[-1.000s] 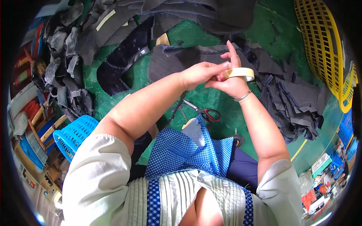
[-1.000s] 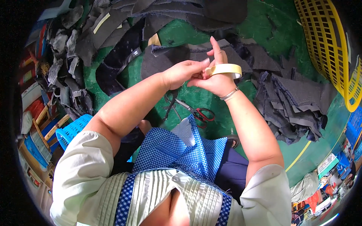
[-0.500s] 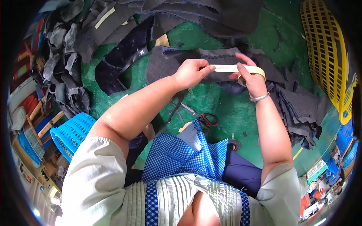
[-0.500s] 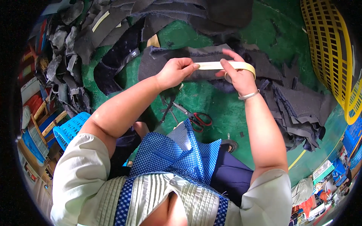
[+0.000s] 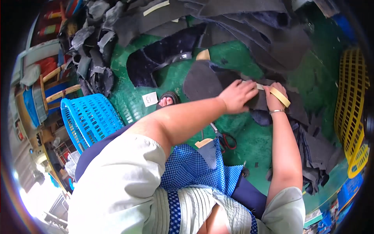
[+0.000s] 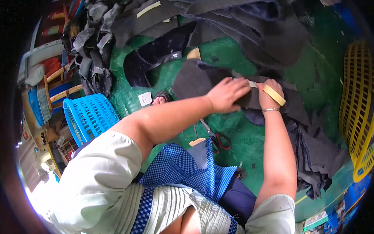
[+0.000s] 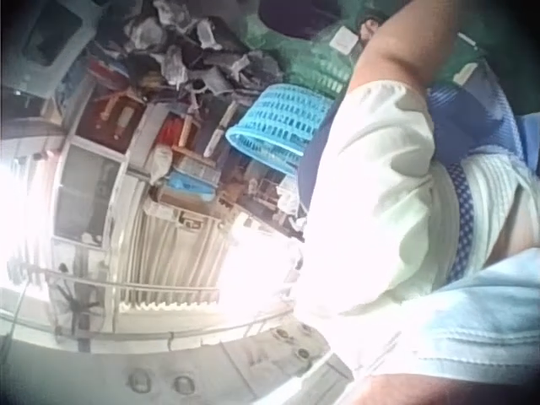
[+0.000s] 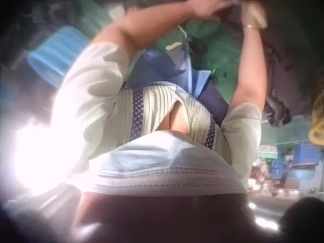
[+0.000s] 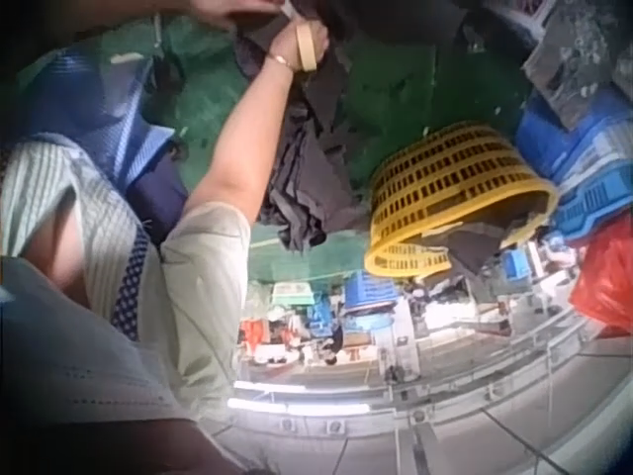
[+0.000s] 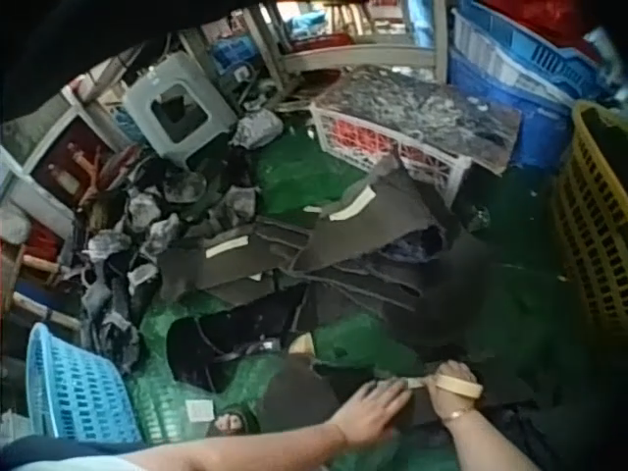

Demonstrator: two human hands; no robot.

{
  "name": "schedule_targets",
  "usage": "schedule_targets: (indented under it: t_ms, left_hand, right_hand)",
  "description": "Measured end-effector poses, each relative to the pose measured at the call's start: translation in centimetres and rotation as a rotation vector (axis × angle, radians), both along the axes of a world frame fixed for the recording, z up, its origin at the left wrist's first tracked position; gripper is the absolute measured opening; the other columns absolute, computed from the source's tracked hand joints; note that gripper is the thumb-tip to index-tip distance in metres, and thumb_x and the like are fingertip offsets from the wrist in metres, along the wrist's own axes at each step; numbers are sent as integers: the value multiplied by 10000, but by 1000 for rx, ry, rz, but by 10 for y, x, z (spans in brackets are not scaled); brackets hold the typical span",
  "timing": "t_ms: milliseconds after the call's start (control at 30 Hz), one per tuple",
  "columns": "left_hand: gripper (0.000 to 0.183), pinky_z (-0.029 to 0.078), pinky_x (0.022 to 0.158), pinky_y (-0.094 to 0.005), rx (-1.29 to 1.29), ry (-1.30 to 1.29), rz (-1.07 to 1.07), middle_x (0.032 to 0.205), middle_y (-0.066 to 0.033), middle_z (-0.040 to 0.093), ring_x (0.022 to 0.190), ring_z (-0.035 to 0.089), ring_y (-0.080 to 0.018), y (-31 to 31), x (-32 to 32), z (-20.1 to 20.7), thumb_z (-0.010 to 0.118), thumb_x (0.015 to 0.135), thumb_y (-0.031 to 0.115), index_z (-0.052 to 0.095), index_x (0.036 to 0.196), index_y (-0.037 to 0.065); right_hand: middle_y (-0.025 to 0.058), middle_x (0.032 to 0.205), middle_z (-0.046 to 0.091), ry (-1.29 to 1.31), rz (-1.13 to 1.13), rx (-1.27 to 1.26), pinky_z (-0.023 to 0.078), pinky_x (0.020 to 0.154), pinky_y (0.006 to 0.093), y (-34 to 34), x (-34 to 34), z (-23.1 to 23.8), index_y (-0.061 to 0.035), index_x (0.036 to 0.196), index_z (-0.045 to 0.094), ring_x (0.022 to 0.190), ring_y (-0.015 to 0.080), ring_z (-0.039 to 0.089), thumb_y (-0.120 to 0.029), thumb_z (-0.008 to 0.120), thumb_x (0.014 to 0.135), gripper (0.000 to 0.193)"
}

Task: Applying adhesive tape to the edges of cut fabric shoe components and sorting them into baskets.

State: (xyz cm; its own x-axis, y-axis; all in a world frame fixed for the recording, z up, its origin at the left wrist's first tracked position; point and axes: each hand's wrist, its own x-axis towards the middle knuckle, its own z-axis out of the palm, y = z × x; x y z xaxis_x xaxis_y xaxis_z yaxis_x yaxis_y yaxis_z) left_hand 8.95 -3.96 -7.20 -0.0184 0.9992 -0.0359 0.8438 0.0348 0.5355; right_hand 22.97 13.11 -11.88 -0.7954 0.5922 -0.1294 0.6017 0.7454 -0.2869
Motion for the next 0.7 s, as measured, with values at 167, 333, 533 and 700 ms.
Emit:
schedule_targets:
  t_ms: [167, 333, 533, 700]
  left_hand:
    - [752, 231, 1136, -507, -191, 209, -12, 1580, -58, 210, 1450, 221, -198, -17, 9, -34, 559, 817, 203, 257, 1495, 82]
    - [650, 256, 1120, -533, -357, -3, -3, 1560, -60, 261, 1441, 247, -216, -27, -9, -23, 469, 816, 67, 343, 1453, 93]
    - [457, 464, 976, -399, -27, 136, -68, 1229, -133, 610, 1142, 583, -304, -33, -127, 143, 522, 790, -13, 578, 1235, 75]
    - [586, 421, 1014, -401, 58, 835, 126, 1304, -99, 565, 1202, 541, -283, -98, -238, 236, 484, 744, -41, 539, 1307, 110]
  right_hand:
    - [174, 889, 625, -354, 214, -628, 469, 755, 433, 64, -12, 29, -36, 878, 614, 860, 344, 616, -357, 696, 823, 336]
    - [113, 749, 554, -41, 179, -372, 444, 671, 383, 82, 5, 95, -25, 774, 566, 735, 268, 553, -293, 713, 826, 311]
    - [117, 731, 551, 346, -80, -93, 449, 631, 380, 24, 63, 126, -27, 703, 563, 687, 298, 549, -307, 810, 709, 374]
    - [202, 1098, 586, 218, -144, 305, 476, 868, 460, -37, 50, 89, -31, 911, 565, 1027, 379, 561, -418, 834, 634, 546]
